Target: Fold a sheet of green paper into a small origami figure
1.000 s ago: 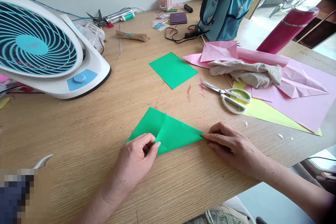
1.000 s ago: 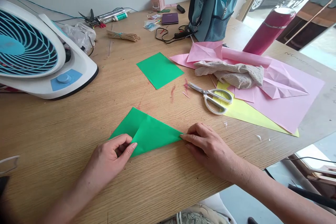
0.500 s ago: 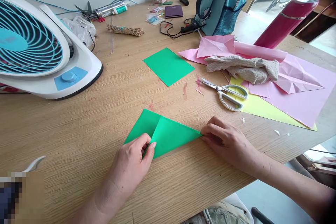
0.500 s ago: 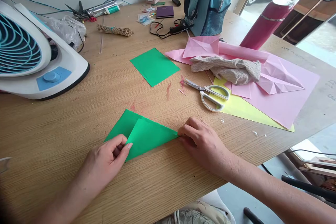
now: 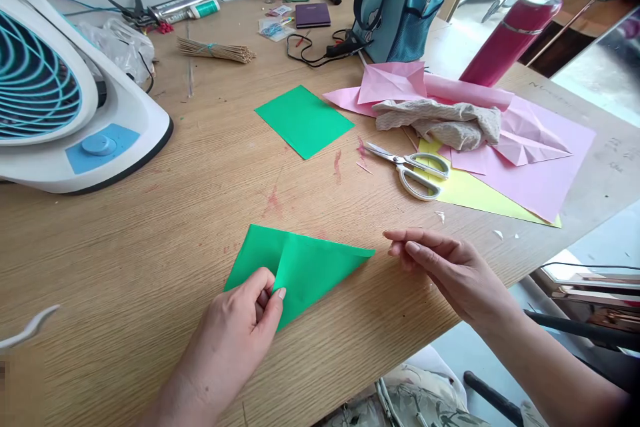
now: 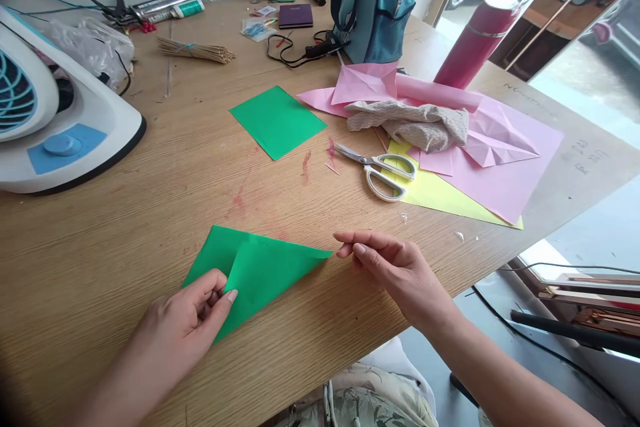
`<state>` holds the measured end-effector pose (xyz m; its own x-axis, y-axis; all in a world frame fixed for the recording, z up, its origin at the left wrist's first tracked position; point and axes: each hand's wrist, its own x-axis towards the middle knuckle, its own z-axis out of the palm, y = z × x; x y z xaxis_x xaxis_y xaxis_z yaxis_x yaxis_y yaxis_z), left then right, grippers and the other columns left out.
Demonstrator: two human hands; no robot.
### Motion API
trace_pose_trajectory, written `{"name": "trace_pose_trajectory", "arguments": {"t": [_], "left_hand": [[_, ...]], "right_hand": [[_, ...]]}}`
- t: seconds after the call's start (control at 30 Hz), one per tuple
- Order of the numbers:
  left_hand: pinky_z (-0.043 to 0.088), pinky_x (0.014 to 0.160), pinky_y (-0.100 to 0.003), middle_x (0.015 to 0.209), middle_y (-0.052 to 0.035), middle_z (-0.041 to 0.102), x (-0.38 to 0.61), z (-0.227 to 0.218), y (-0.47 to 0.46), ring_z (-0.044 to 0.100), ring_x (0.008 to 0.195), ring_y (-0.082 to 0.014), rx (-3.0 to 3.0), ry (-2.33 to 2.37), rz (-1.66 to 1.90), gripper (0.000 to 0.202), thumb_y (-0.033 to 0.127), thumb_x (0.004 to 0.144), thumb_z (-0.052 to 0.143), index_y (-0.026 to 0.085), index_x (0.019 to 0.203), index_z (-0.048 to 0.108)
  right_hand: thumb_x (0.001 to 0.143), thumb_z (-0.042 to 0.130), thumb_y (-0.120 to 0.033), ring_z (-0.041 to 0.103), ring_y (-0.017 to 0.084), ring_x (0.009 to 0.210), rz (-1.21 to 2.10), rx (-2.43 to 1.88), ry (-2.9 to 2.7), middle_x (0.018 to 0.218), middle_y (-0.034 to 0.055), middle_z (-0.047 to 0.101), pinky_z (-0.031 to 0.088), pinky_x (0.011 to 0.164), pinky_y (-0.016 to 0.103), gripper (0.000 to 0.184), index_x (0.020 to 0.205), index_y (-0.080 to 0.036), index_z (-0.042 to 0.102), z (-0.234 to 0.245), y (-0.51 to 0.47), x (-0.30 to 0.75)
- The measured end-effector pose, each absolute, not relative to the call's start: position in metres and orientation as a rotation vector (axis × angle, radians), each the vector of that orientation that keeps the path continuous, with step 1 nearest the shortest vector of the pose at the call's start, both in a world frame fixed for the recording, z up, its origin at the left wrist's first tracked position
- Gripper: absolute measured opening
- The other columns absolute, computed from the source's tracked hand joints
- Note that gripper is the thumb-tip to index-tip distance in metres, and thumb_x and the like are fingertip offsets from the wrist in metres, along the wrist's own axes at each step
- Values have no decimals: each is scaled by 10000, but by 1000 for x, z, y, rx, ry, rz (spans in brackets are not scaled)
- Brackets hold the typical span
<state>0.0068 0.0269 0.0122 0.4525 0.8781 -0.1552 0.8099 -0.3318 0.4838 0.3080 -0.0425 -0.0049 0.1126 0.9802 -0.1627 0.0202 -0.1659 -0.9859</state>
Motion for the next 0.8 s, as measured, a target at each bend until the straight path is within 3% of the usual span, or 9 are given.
{"name": "trace_pose_trajectory", "arguments": {"t": [0.13, 0.23, 0.43, 0.8], "left_hand": [[284, 451, -218, 484, 68, 397, 8, 12, 30, 383, 424, -115, 2193, 1411, 201, 284, 361, 896, 434, 240, 653, 354], [285, 457, -216, 488, 67, 397, 8, 13, 31, 387, 435, -114, 2175, 1414, 195, 282, 361, 889, 438, 239, 651, 349], [271, 453, -215, 484, 72, 383, 7, 16, 32, 363, 432, -107, 2158, 1371, 177, 295, 368, 895, 453, 238, 651, 351], [245, 436, -222, 487, 79, 364, 6, 12, 27, 334, 408, -99, 2291, 1331, 197, 284, 305, 937, 423, 236, 670, 355]], "right_hand": [[951, 650, -479, 626, 131, 669, 1267, -1417, -1056, 871, 72, 755, 516, 594, 248, 353, 1115, -193, 774, -2, -38, 310], [969, 625, -416, 631, 151, 717, 1019, -1518, -1343, 823, 56, 701, 499, 604, 255, 258, 995, -189, 745, -5, -38, 302], [989, 566, -216, 608, 149, 735, 571, -1633, -1902, 896, 42, 656, 488, 669, 285, 111, 1034, -215, 667, -15, -39, 288], [1000, 565, -257, 596, 131, 656, 493, -1734, -1938, 816, 19, 629, 444, 593, 264, 146, 895, -209, 656, -11, -33, 286]]}}
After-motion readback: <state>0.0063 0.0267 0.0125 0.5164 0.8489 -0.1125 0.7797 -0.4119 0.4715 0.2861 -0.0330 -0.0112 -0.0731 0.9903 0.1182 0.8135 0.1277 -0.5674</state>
